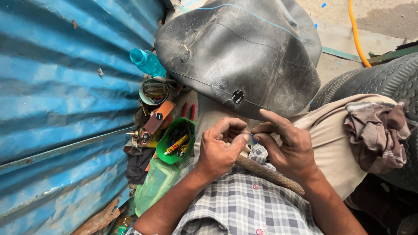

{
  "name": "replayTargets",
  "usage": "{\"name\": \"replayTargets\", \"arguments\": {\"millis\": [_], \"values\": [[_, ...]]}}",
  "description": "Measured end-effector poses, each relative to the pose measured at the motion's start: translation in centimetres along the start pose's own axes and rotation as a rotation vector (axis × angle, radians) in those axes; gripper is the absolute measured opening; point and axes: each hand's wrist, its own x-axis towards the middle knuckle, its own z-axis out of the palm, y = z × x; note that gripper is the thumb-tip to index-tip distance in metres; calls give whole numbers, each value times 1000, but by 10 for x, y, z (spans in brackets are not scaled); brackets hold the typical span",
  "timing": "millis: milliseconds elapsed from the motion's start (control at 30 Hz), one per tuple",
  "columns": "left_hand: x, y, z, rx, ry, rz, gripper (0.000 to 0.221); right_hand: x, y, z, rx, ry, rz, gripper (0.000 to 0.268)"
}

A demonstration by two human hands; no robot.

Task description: The recorder is repairing a punctured bicycle inner tube by using a metal rasp to roughen the surface, applying adhesive from a tube, and then applying a patch.

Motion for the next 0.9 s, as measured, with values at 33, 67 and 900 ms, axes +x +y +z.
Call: {"name": "replayTargets", "arguments": {"millis": [33,67,900], "values": [[1,1,1,-40,10,-30,17,0,1,1,12,5,-27,55],[1,1,2,-80,20,-60,16,-1,2,1,24,9,-54,53],[-6,-12,12,-532,248,-94,17,-36,132,-113,-1293,469,-27,45]]}}
